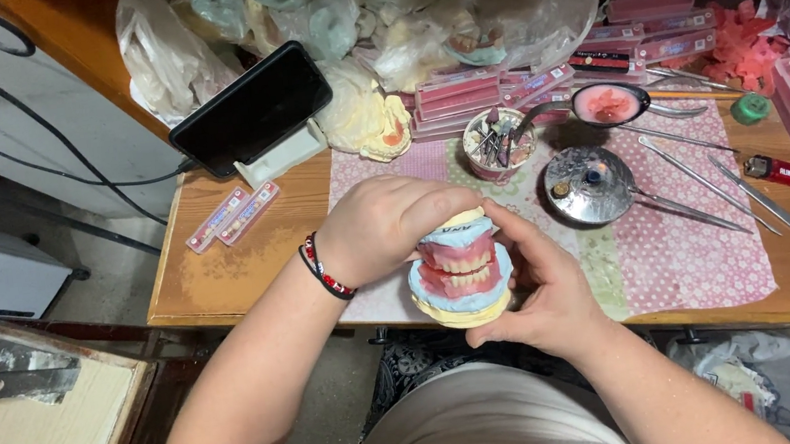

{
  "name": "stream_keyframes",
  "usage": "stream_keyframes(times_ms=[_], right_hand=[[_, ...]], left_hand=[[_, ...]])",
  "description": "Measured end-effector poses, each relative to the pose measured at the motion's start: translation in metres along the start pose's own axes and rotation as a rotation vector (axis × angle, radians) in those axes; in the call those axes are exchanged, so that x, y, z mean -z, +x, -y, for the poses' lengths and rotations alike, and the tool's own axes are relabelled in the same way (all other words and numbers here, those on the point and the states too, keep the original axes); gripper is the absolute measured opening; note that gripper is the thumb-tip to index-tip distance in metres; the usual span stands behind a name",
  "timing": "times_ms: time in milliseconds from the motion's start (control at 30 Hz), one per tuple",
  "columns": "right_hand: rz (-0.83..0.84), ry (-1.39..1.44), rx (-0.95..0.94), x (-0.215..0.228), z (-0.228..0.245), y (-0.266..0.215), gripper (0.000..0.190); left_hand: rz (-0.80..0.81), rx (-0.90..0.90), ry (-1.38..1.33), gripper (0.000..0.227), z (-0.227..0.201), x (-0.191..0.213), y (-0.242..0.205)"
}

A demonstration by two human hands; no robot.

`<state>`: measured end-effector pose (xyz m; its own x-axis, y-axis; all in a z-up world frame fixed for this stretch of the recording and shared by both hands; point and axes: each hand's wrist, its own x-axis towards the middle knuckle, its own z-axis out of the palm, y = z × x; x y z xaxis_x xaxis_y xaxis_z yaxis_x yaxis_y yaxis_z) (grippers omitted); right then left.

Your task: The person holds a denture model, separates the upper and lower halves, and uses a metal tool to scrape and smooth the inner pink surfaces. They repeatedly open and close the halves to check alignment while working on the interior gum areas.

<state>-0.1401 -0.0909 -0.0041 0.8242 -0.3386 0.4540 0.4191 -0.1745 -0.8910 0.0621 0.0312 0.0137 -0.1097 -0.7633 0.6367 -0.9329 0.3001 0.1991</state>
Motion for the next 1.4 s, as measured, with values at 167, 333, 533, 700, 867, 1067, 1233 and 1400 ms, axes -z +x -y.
stream_keyframes(times_ms=[167,333,533,700,867,1067,1233,1400], right_hand=[[0.000,-0.027,-0.025,0.002,-0.003,-0.004,0.128],[-0.001,-0.033,-0.061,0.005,-0.011,-0.011,0.128],[0.007,-0.032,-0.075,0.006,-0.013,-0.009,0.128],[0.026,0.059,-0.093,0.004,-0.011,-0.008,0.128],[0.038,0.058,-0.092,0.008,-0.012,-0.008,0.128],[0.040,0.040,-0.122,0.008,-0.008,-0.007,0.128],[0.040,0.056,-0.132,0.007,-0.011,-0.008,0.126],[0.045,0.035,-0.119,0.006,-0.003,-0.005,0.125]], left_hand=[[0.013,0.005,0.006,0.039,-0.003,0.004,0.002],[0.030,-0.006,0.013,0.033,-0.006,0.009,0.004],[0.054,-0.019,0.043,0.031,-0.006,0.012,0.005],[0.036,-0.048,0.075,0.034,0.000,0.009,0.002],[-0.004,-0.062,0.111,0.037,0.002,0.004,-0.004],[-0.052,-0.079,0.127,0.062,0.014,-0.005,-0.013],[-0.081,-0.073,0.136,0.065,0.006,0.003,-0.008],[-0.098,-0.132,0.134,0.056,0.009,-0.005,-0.014]])
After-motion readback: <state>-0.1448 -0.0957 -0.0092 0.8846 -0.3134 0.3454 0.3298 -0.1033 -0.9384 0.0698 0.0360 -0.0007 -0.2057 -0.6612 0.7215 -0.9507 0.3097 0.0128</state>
